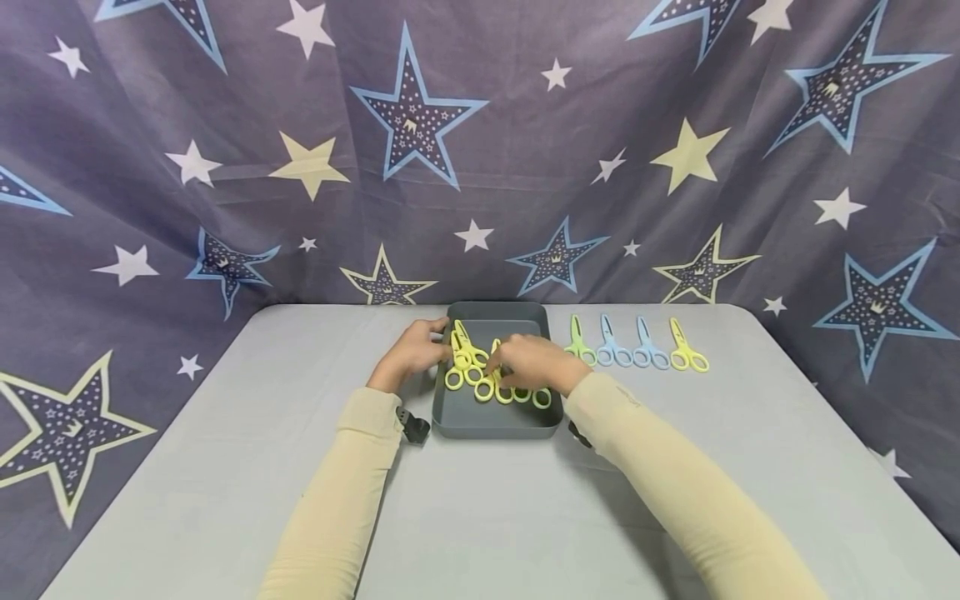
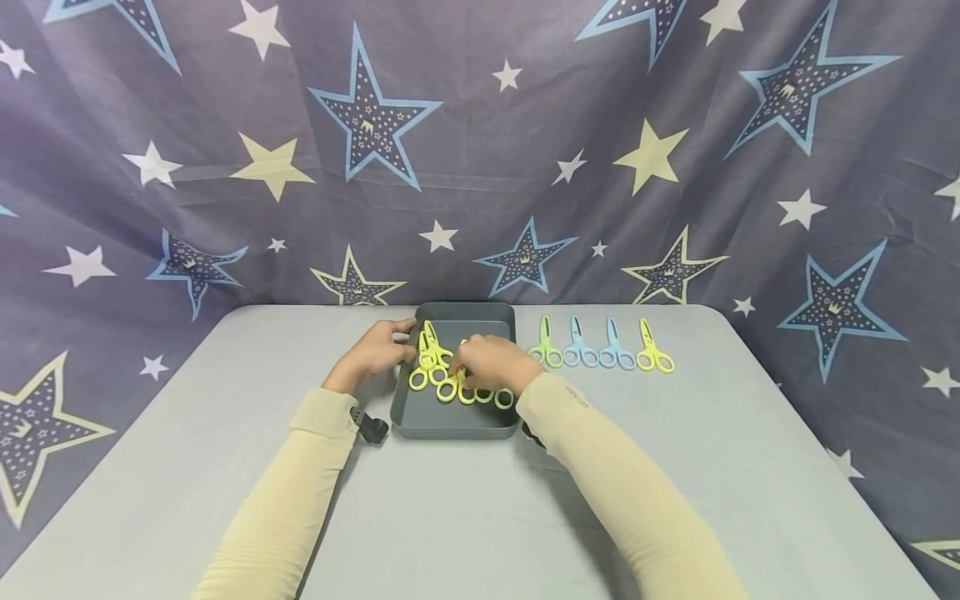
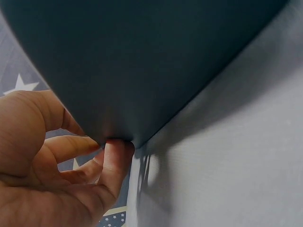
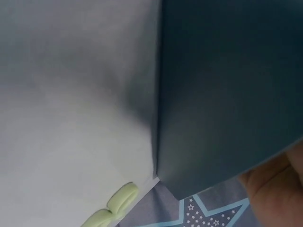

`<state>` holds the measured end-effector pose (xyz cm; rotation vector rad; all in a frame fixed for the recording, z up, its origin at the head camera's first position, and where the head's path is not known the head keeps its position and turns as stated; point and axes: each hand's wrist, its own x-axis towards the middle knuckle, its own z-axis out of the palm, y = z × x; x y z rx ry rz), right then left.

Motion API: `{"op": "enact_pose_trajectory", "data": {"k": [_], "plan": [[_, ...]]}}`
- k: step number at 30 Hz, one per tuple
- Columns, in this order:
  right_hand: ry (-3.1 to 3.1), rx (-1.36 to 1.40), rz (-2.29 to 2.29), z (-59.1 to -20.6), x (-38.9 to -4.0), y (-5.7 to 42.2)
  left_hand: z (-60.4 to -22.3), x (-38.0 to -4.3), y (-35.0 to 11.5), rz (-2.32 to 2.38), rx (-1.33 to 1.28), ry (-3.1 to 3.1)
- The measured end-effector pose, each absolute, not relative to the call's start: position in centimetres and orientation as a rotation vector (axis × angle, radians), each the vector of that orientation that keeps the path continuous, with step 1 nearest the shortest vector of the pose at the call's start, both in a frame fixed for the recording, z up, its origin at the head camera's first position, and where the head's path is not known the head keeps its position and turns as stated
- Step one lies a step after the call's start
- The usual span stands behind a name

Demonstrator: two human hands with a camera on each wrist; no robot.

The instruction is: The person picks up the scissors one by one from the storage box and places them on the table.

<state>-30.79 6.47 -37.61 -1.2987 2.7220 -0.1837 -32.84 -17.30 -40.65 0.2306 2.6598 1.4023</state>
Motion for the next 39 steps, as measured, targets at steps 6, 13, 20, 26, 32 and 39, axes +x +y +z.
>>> {"op": "enact_pose_trajectory", "data": {"k": [6, 13, 20, 26, 32, 39], "plan": [[2.751, -1.258, -0.126, -37.6, -31.3, 6.4, -40.7, -32.9, -17.4, 1.393, 0.223, 2.666], [2.781, -1.217, -0.051, -37.4, -31.9, 6.2, -40.6, -32.7, -17.4, 1.387, 0.216, 2.669], [2.796, -1.228, -0.084, -37.5, -32.1, 6.4, -40.5, -32.8, -17.3, 1.389, 0.217, 2.665], [2.838, -1.271, -0.157, -37.3, -31.5, 7.1, -40.2, -32.7, -17.2, 1.394, 0.222, 2.662], [2.918, -1.266, -0.177, -37.0, -30.5, 7.5, -40.2, -32.8, -17.3, 1.403, 0.225, 2.655], [2.927, -1.238, -0.239, -37.2, -30.0, 6.6, -40.6, -33.0, -17.4, 1.401, 0.214, 2.651]]}}
